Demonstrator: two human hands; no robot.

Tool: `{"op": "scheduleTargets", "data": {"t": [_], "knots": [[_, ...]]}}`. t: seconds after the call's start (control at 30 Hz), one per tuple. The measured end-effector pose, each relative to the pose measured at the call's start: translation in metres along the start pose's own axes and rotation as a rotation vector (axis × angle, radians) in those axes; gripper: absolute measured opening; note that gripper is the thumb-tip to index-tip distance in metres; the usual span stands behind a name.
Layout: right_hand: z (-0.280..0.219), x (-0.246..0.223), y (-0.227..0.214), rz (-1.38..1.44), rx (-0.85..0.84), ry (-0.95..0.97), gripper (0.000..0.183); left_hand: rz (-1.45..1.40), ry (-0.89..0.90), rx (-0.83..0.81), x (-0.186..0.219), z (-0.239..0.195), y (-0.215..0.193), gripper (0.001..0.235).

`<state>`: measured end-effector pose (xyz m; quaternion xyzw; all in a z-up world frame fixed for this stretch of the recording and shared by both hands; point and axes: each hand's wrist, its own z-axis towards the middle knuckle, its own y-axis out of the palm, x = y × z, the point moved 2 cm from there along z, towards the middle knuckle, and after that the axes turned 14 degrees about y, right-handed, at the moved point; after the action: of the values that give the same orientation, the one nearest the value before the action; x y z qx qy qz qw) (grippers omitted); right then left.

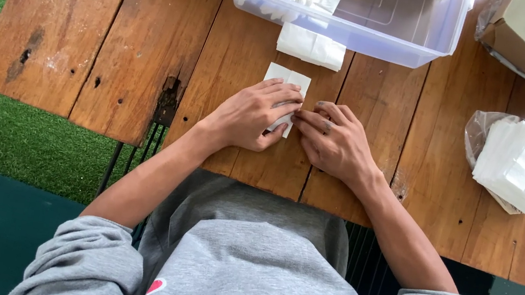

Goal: Folding individual paper napkins and stacking them neatly on a wooden table.

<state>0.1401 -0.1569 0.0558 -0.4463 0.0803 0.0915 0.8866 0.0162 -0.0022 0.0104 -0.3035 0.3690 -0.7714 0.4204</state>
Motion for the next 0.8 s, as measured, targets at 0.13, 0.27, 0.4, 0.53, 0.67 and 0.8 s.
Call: {"op": "scheduleTargets", "data": {"t": [0.13, 0.27, 0.4, 0.53, 0.67, 0.8], "knots": [[-0.006, 0.000, 0.003, -0.014, -0.009, -0.035, 0.011, 0.008, 0.001, -0.005, 0.001, 0.000, 0.000, 0.037], [-0.011, -0.003, 0.006, -0.077, 0.012, -0.119, 0.008, 0.011, -0.003, -0.008, 0.001, 0.000, 0.000, 0.037], [-0.015, -0.008, 0.008, -0.063, 0.010, -0.165, 0.005, 0.011, -0.009, -0.012, 0.001, 0.000, 0.000, 0.038], [-0.015, -0.015, 0.004, -0.047, -0.006, -0.200, 0.007, 0.017, -0.007, -0.007, 0.000, -0.001, 0.003, 0.039], [-0.021, -0.010, 0.010, 0.114, -0.022, -0.113, 0.009, 0.009, -0.010, -0.005, 0.002, -0.001, 0.000, 0.039], [-0.019, 0.011, 0.014, 0.060, 0.020, 0.076, 0.013, 0.007, -0.015, 0.004, 0.002, -0.001, 0.000, 0.037]]}}
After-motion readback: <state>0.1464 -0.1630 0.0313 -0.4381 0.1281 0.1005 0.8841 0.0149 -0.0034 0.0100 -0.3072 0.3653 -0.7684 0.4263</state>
